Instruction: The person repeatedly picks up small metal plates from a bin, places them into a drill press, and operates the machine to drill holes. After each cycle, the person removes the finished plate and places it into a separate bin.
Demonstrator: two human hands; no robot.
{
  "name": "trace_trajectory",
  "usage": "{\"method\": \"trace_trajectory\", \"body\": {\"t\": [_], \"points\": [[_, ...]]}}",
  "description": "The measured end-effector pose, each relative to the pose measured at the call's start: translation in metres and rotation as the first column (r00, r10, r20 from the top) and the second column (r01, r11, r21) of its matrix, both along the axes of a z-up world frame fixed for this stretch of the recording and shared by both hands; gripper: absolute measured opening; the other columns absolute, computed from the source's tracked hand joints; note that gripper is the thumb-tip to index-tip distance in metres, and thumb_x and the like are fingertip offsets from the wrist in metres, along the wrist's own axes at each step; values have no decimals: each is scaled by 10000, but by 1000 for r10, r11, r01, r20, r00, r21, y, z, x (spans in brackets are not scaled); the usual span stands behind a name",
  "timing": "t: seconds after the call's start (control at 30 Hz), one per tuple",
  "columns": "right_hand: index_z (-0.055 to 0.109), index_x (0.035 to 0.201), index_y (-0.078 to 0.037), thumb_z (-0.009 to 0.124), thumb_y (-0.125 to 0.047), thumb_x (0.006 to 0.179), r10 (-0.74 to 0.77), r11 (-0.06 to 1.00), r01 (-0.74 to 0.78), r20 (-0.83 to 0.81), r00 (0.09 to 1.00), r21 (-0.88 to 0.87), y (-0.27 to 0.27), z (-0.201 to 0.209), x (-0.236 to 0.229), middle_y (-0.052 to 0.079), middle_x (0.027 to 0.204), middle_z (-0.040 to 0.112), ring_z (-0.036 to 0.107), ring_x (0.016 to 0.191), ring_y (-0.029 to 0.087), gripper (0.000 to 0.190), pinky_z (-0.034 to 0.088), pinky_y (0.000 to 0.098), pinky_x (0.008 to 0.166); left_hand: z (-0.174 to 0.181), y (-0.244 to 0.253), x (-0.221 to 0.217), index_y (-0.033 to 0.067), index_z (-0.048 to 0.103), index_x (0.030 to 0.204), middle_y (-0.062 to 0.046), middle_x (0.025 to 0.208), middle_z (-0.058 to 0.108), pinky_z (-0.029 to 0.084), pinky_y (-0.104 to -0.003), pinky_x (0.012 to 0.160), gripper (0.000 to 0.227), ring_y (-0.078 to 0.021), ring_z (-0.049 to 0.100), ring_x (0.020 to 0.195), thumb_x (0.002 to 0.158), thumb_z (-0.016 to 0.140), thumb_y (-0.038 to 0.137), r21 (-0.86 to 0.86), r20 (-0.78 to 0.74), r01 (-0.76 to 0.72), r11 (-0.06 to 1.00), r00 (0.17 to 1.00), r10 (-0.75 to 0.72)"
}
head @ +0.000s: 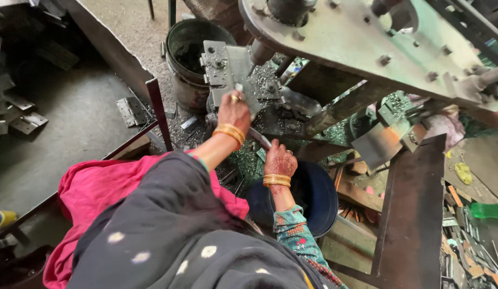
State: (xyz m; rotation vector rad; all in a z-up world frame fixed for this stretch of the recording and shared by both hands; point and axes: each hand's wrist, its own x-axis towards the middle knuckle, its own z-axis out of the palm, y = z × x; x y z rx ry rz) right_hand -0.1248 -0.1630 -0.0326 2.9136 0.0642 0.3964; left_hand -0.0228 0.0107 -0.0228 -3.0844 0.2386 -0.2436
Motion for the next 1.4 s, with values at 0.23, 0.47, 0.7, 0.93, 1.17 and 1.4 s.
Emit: {"method": "trace_trajectory", "body": {"t": [0.23, 0.47, 0.7, 0.93, 1.17, 1.4], "points": [[650, 957, -141, 607, -201, 914, 26, 998, -25, 20, 999, -50, 0, 6, 1, 77, 829, 708, 728, 742, 286, 86, 577, 412, 623, 2, -20, 18, 38, 754, 928, -169, 1077, 717, 342, -452, 986, 257, -319, 533, 1185, 885, 537, 167, -47, 172, -98, 994, 980, 104], [667, 1053, -136, 590, -181, 941, 3, 997, 1, 57, 998, -71, -18, -44, 0, 90, 847, 708, 727, 760, 284, 143, 567, 418, 617, -3, -15, 28, 63, 756, 927, -138, 1066, 711, 338, -439, 1021, 226, -307, 513, 1208, 930, 538, 124, -116, 69, -71, 991, 994, 79], [593, 1139, -35, 558, -189, 959, 62, 909, -32, -59, 996, 416, -30, -134, -20, 222, 930, 702, 688, 820, 437, 240, 527, 551, 653, -5, -8, 31, 82, 764, 912, -124, 1044, 725, 339, -414, 981, 232, -281, 492, 1177, 907, 550, 172, -87, 212, -68, 994, 974, 85], [577, 1096, -77, 534, -146, 1047, 38, 988, -27, -70, 997, 152, -49, -105, -10, 186, 979, 722, 711, 914, 405, 95, 558, 533, 767, -19, -2, 46, 59, 771, 862, -122, 1019, 753, 352, -399, 937, 235, -277, 523, 1179, 895, 567, 170, -55, 199, -53, 997, 978, 63], [602, 1083, -55, 640, -303, 948, -3, 946, 80, -237, 971, 316, -29, -98, -28, 225, 926, 717, 702, 832, 444, 285, 552, 555, 695, -20, 2, 41, 86, 773, 920, -117, 982, 751, 362, -422, 952, 217, -277, 536, 1197, 946, 563, 134, -201, 118, -33, 979, 991, 57], [596, 1160, -43, 644, -328, 953, -24, 985, 40, -94, 995, 166, -35, -107, -7, 208, 901, 720, 703, 809, 421, 355, 543, 554, 664, -11, 8, 34, 77, 744, 1037, -99, 1156, 710, 350, -444, 969, 280, -261, 516, 1195, 885, 527, 170, -249, 257, -29, 968, 962, 95]]}}
